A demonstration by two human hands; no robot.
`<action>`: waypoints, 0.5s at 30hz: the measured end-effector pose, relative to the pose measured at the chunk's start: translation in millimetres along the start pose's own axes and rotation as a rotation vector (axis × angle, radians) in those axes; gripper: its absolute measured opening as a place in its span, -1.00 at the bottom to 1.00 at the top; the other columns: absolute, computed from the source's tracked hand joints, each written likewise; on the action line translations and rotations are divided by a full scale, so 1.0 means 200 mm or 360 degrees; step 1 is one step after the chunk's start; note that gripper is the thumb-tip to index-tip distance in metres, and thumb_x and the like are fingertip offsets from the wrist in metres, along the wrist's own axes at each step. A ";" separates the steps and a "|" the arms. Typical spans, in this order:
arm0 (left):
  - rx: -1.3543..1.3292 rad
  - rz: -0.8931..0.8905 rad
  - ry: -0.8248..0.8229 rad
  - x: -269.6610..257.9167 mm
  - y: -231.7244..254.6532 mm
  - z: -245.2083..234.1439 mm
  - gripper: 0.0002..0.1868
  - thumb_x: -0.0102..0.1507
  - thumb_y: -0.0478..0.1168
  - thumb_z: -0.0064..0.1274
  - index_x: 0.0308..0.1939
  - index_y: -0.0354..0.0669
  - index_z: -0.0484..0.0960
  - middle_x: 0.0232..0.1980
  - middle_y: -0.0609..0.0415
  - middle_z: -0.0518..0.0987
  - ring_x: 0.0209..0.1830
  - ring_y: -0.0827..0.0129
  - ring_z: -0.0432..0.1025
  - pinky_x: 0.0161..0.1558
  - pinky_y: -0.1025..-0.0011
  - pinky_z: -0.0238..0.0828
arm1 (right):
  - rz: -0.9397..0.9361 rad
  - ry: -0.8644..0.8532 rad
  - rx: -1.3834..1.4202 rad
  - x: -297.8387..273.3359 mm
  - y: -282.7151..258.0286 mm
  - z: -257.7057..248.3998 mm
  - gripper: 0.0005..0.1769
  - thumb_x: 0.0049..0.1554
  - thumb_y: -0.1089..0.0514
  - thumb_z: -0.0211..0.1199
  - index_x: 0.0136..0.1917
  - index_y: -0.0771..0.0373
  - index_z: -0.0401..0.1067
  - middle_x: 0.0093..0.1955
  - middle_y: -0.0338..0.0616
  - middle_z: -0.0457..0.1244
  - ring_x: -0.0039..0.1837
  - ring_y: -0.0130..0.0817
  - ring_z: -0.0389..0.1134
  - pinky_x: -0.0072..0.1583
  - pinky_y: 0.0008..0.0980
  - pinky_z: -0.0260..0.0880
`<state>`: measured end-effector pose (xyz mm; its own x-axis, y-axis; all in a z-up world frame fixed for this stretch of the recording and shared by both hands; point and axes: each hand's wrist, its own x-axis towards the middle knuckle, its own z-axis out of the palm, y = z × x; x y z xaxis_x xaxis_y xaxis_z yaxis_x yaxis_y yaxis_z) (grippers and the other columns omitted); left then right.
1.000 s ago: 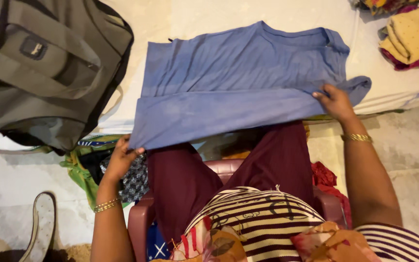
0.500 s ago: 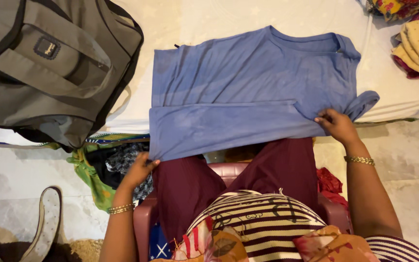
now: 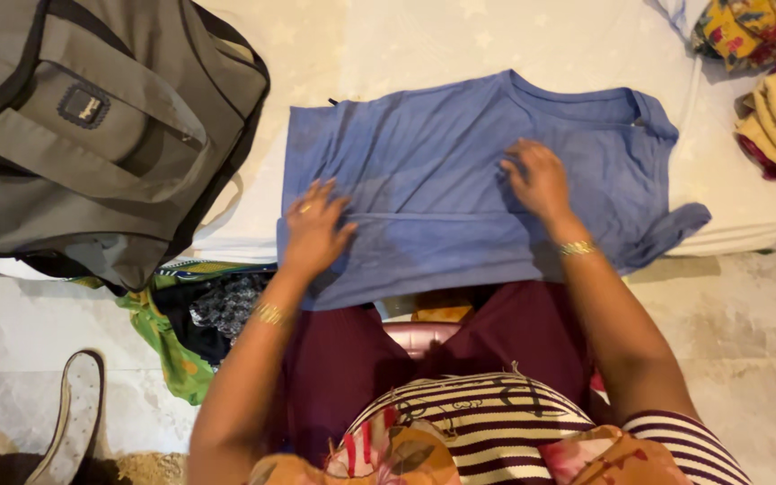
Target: The person places clothing items into a gray bag on a bed, zips it closed, and then lays out and folds a blue shirt on the bed.
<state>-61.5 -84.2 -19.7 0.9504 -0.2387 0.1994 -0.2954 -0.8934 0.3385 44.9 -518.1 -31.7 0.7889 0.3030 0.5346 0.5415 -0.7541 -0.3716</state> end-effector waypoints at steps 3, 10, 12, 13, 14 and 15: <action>0.0071 -0.0073 -0.0031 0.34 0.01 0.18 -0.40 0.30 0.13 0.03 0.36 0.00 0.47 0.60 -0.03 0.20 0.66 0.07 -0.03 0.52 -0.15 -0.23 | 0.0088 -0.0205 -0.0069 0.18 -0.05 0.22 -0.45 0.31 -0.04 0.18 0.42 0.34 0.34 0.51 0.14 0.20 0.60 0.12 0.07 0.52 0.05 0.03; 0.0132 -0.0656 0.0360 0.55 -0.18 0.42 -0.22 0.37 0.29 -0.19 0.56 -0.01 0.20 0.65 0.00 0.04 0.67 0.07 -0.16 0.53 -0.12 -0.37 | 0.0617 -0.0464 -0.0414 0.24 0.00 0.43 -0.12 0.30 -0.38 -0.11 0.67 0.16 -0.06 0.74 -0.01 -0.24 0.73 -0.09 -0.35 0.61 0.10 -0.46; 0.0138 -0.0741 0.0413 0.62 -0.27 0.43 -0.23 0.41 0.28 -0.22 0.59 -0.03 0.17 0.67 0.03 0.04 0.69 0.10 -0.18 0.55 -0.12 -0.38 | 0.0639 -0.0426 -0.0441 0.28 0.07 0.45 -0.11 0.32 -0.37 -0.09 0.68 0.21 -0.09 0.74 0.05 -0.27 0.73 -0.05 -0.38 0.59 0.10 -0.48; 0.0127 -0.0809 0.0472 0.65 -0.31 0.42 -0.24 0.43 0.27 -0.22 0.59 -0.05 0.17 0.67 0.02 0.05 0.69 0.11 -0.18 0.55 -0.11 -0.39 | 0.0623 -0.0435 -0.0436 0.30 0.10 0.47 -0.11 0.32 -0.37 -0.09 0.68 0.21 -0.09 0.74 0.05 -0.27 0.73 -0.05 -0.38 0.59 0.10 -0.48; 0.0117 -0.0877 0.0530 0.67 -0.35 0.41 -0.24 0.45 0.27 -0.23 0.59 -0.07 0.16 0.68 0.02 0.06 0.69 0.12 -0.18 0.56 -0.10 -0.40 | 0.0672 -0.0312 -0.0440 0.30 0.12 0.49 -0.11 0.33 -0.34 -0.07 0.68 0.26 -0.09 0.73 0.09 -0.25 0.73 -0.03 -0.37 0.59 0.11 -0.48; 0.0121 -0.0890 0.0529 0.69 -0.38 0.39 -0.24 0.45 0.27 -0.23 0.59 -0.07 0.16 0.68 0.02 0.06 0.69 0.12 -0.18 0.56 -0.10 -0.40 | 0.0730 -0.0190 -0.0441 0.30 0.16 0.51 -0.10 0.34 -0.32 -0.05 0.68 0.31 -0.08 0.73 0.14 -0.23 0.72 -0.02 -0.36 0.59 0.11 -0.47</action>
<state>99.5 -79.5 -89.0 0.8744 0.3891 0.2898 0.2540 -0.8760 0.4100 138.8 -464.4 -89.3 0.9623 -0.0408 0.2689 0.0504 -0.9448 -0.3236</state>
